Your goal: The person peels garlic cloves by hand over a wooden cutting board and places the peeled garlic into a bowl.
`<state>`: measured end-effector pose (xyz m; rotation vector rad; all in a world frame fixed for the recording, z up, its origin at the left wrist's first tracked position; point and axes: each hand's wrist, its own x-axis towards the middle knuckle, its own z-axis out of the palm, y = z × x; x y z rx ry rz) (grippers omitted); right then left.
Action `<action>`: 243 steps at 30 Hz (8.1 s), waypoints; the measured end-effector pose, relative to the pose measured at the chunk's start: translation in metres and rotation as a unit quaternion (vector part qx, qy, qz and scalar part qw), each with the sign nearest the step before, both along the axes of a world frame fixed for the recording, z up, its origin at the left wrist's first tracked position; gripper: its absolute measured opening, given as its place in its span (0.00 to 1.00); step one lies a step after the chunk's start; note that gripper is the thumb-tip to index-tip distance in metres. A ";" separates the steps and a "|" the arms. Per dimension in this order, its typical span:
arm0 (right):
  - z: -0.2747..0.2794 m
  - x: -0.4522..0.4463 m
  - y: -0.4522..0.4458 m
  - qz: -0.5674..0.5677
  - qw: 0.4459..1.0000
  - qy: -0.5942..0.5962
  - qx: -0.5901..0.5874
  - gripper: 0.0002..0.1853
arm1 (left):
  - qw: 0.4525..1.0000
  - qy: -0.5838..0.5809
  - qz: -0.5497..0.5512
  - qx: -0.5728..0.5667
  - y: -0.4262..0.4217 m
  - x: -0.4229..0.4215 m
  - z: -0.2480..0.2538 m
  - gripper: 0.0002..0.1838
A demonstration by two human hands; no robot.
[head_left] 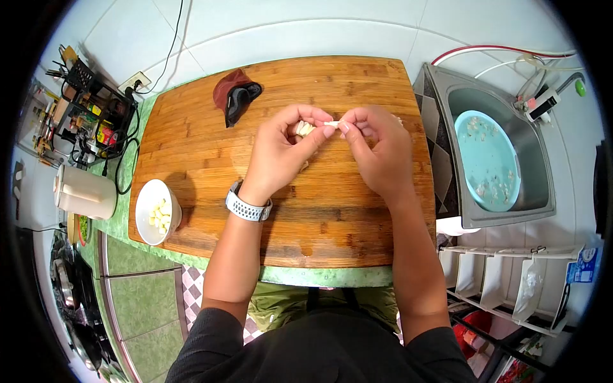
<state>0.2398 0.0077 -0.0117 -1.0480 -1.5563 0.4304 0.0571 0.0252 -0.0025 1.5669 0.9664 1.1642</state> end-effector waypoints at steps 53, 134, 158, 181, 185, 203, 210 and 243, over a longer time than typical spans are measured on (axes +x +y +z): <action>0.006 -0.003 -0.003 0.121 0.936 0.302 -0.137 0.05 | 1.000 -0.004 0.016 0.020 -0.012 0.013 0.007 0.10; -0.012 0.329 -0.009 -0.308 0.793 -0.470 -0.238 0.02 | 0.949 0.275 0.135 0.079 -0.048 -0.066 0.054 0.08; 0.032 0.281 -0.002 -0.337 0.754 -0.500 -0.262 0.15 | 0.984 -0.125 -0.088 -0.092 0.018 -0.021 0.020 0.16; -0.001 -0.022 0.013 0.149 0.958 0.176 -0.171 0.07 | 0.997 -0.050 -0.015 0.054 0.008 -0.021 -0.003 0.17; -0.003 -0.020 0.011 0.143 0.944 0.243 -0.171 0.07 | 0.998 -0.040 -0.011 0.045 0.007 -0.020 -0.001 0.13; -0.001 -0.014 0.009 0.167 0.929 0.299 -0.140 0.07 | 0.997 -0.056 -0.055 -0.009 0.005 -0.020 0.000 0.13; 0.000 -0.013 0.007 0.194 0.921 0.288 -0.179 0.05 | 0.995 -0.072 -0.064 -0.029 0.004 -0.021 0.001 0.11; -0.001 -0.016 0.006 0.169 0.927 0.290 -0.166 0.03 | 0.994 -0.089 -0.056 -0.039 0.002 -0.020 0.006 0.13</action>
